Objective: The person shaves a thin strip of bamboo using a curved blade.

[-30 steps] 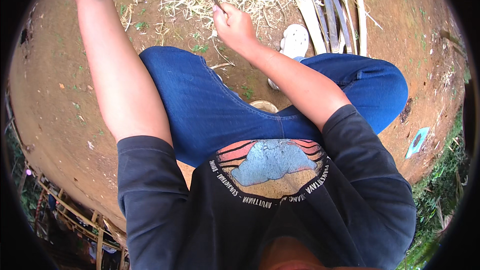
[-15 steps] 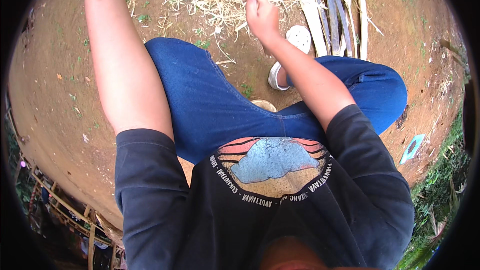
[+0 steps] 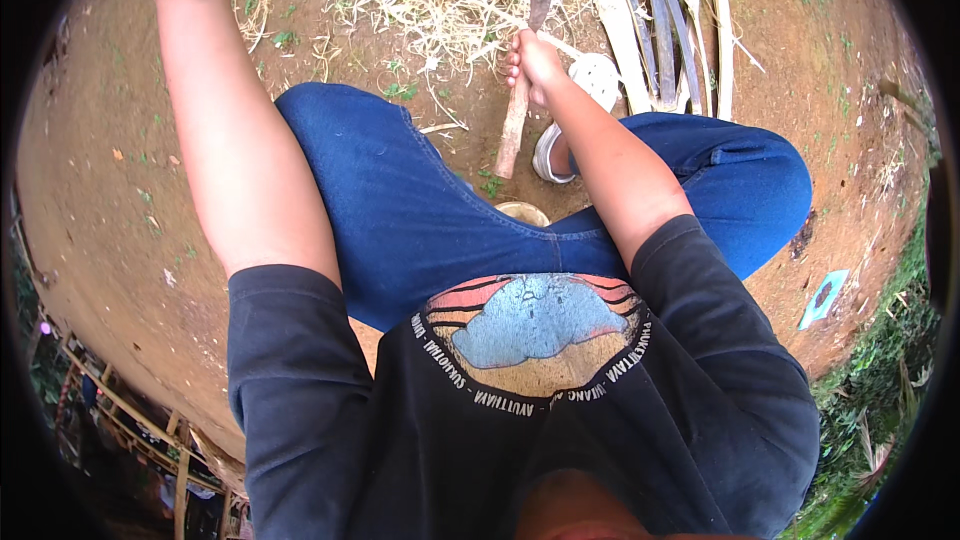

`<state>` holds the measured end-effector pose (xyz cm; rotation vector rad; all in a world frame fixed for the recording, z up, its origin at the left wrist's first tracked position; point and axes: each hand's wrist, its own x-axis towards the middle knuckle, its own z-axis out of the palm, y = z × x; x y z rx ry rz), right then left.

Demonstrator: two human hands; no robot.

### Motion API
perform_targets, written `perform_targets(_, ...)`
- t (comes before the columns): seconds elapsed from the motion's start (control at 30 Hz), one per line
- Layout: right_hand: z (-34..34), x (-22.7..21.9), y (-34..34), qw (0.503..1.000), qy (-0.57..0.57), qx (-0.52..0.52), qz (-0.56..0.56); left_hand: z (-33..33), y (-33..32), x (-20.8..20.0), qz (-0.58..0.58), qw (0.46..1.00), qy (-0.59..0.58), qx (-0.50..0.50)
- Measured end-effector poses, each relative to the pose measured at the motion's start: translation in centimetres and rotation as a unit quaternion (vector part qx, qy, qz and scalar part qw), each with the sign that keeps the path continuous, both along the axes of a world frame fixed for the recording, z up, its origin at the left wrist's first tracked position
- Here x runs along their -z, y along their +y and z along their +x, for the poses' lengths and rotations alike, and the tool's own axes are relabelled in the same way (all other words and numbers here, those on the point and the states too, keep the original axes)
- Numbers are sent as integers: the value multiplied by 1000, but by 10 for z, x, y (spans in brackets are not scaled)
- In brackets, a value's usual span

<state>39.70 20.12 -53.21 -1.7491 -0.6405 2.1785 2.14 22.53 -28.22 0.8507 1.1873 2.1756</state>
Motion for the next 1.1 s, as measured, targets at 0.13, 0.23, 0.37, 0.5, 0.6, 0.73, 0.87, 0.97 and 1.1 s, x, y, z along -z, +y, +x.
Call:
perform_targets(0.13,-33,-29,-7,947,-155,-203,193,3,-11,-9,-14,997,49,-61)
perform_targets(0.23,-48,-38,-18,885,-198,-244,344,10,-3,-11,-11,995,47,-87)
perform_targets(0.37,-42,-39,-35,854,-220,-263,391,14,2,-13,-1,997,37,-69)
perform_targets(0.5,-39,-30,-44,854,-245,-258,380,11,-10,-15,-9,1000,20,-15)
perform_targets(0.6,-58,-76,-39,865,-205,-304,342,10,-11,-13,-18,999,5,-30)
perform_targets(0.73,-60,-63,-51,821,-205,-275,456,13,-8,-11,-24,999,11,-38)
perform_targets(0.87,-29,1,-28,820,-272,-346,364,17,-11,-16,-21,999,37,-17)
perform_targets(0.97,-27,-18,-19,847,-252,-362,297,19,-9,-17,-6,999,30,-11)
perform_targets(1.1,-23,-11,-16,992,-88,-78,54,15,-14,-16,-10,1000,6,9)
